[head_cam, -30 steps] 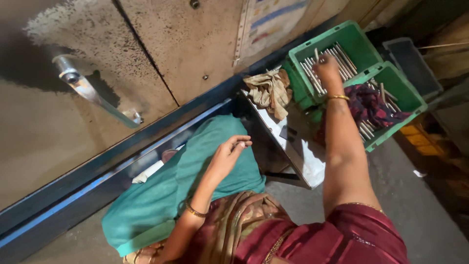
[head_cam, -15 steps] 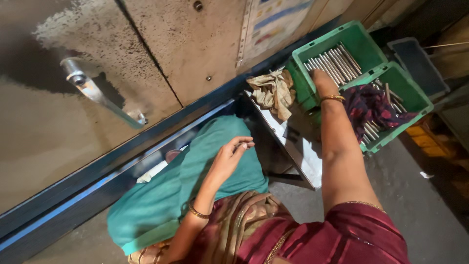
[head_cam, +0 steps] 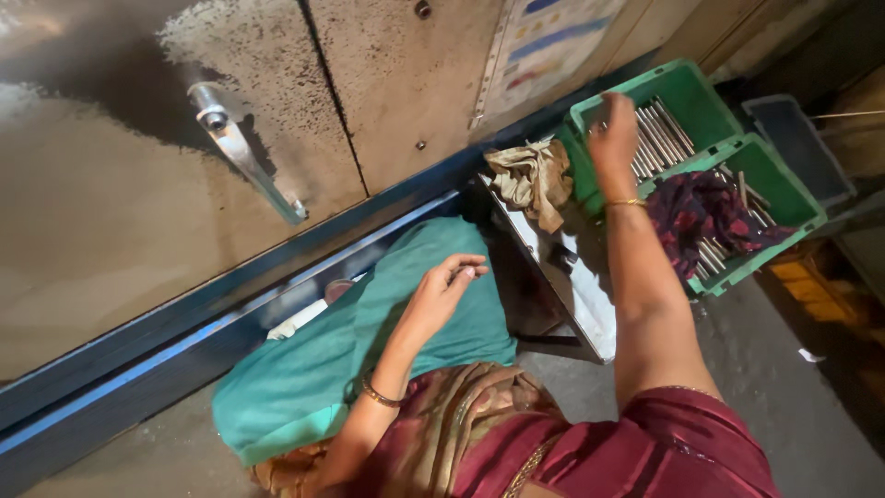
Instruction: The person sits on the floor and repeatedly picks up metal rods from a green crate, wipes each rod with a cloth, and places it back. The person also wipes a nearby metal surface and handles a small cylindrical component.
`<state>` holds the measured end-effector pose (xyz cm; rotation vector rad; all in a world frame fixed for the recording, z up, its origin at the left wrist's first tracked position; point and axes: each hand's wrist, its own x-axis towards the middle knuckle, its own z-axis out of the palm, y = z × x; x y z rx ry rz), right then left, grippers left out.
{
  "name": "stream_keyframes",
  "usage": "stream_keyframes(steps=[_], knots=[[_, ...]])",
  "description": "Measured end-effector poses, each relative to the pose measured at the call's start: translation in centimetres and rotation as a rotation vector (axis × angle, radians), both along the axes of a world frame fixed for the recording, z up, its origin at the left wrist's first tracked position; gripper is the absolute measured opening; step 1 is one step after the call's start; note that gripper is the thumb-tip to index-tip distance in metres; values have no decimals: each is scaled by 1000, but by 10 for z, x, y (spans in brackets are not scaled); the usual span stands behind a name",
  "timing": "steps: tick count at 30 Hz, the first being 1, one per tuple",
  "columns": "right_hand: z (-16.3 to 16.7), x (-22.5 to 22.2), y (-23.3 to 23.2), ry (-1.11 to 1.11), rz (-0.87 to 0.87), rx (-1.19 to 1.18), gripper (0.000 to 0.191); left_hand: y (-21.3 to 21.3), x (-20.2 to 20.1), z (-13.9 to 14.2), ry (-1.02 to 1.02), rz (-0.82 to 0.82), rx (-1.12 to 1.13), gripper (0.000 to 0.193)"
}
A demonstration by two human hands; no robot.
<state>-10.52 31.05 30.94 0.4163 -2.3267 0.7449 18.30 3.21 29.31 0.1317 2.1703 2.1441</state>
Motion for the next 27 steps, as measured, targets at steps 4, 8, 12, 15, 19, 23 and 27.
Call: stream_keyframes(steps=[4, 8, 12, 15, 19, 23, 27], knots=[[-20, 28, -46, -43, 134, 293, 73, 2, 0, 3, 18, -20, -13, 30], [-59, 63, -83, -404, -31, 500, 84, 0, 6, 2, 8, -18, -5, 30], [-94, 89, -99, -608, -162, 448, 82, -7, 6, -4, 9, 4, 10, 30], [-99, 85, -99, -695, -278, 299, 66, -7, 4, -9, 2, 12, 41, 30], [-82, 58, -95, -805, -397, 110, 53, -5, 3, -13, -29, 2, 18, 30], [-72, 47, -98, -816, -412, 88, 37, -7, 1, -12, -22, 14, 38, 29], [-74, 49, -101, -763, -442, -1, 41, -10, 1, -12, -7, 28, 53, 29]])
